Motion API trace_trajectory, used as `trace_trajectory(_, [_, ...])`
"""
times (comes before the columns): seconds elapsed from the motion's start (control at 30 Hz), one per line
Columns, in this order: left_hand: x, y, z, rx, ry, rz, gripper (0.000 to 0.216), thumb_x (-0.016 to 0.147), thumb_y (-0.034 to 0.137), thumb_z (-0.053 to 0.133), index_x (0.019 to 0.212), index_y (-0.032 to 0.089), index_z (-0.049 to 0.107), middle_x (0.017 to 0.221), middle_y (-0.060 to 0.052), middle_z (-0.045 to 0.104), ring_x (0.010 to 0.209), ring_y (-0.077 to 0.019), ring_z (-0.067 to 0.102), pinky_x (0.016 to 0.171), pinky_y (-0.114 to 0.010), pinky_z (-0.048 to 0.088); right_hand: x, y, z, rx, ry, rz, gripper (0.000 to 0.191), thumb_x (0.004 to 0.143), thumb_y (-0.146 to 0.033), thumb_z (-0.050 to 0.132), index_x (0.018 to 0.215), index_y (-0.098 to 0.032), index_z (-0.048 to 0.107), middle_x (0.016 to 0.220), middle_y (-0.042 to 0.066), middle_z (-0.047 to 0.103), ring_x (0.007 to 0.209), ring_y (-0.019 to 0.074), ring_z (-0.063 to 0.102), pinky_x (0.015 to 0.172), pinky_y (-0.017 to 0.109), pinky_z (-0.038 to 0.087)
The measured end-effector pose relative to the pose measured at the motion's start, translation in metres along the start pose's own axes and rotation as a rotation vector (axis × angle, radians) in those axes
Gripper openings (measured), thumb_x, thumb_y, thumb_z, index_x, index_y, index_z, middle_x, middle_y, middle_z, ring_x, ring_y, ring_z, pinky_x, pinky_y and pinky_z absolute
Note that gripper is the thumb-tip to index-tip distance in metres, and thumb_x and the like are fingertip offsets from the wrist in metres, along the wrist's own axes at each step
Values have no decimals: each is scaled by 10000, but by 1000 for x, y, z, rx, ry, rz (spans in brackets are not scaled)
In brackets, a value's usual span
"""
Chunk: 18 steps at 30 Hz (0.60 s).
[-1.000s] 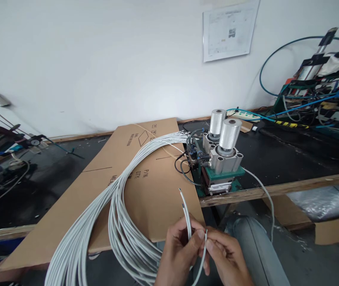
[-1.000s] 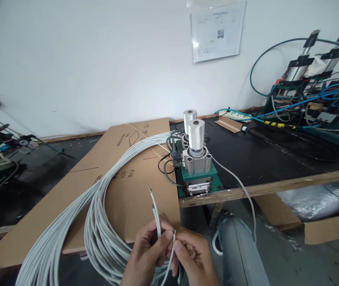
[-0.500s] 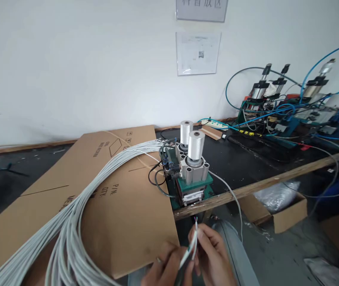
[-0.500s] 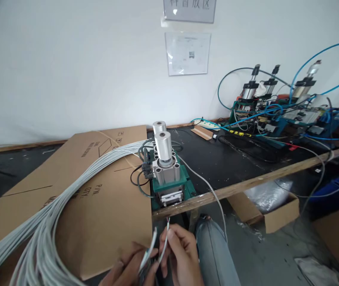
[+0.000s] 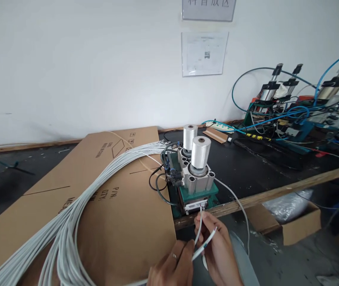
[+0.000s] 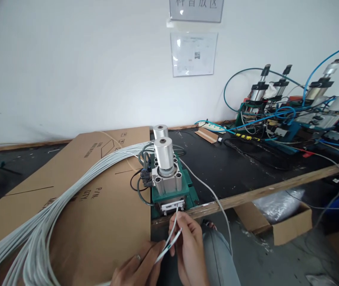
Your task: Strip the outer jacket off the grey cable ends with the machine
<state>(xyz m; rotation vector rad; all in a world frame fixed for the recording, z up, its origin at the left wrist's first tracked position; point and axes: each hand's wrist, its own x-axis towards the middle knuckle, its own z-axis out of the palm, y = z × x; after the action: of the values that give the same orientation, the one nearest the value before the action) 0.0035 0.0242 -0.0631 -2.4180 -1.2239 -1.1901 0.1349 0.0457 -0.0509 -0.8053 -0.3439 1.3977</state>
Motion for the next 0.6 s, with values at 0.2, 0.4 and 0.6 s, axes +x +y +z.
trace_trajectory(0.2, [-2,-3,-2,14,-53,25,309,1015,96,368,1141,217,622,840,-15,813,538,-173,743,504,-240,553,6,0,-2,-29,-42,34,407,737,-476,875,636,-152,651,514,-76,475,402,26,339,354,119,324])
trace_trajectory(0.4, [1,-4,-5,3,-103,30,287,1017,95,384,1185,213,585,900,-20,820,590,-181,767,538,-248,566,8,0,1,-38,-40,48,413,726,-479,877,637,-146,649,511,-80,456,400,30,326,349,131,312])
trace_trajectory(0.6, [7,-1,-3,56,-41,38,303,1066,170,311,1099,215,609,786,-8,784,520,-159,736,445,-237,516,10,-4,4,-67,-24,61,437,711,-499,878,614,-153,629,482,-78,460,387,37,329,354,153,304])
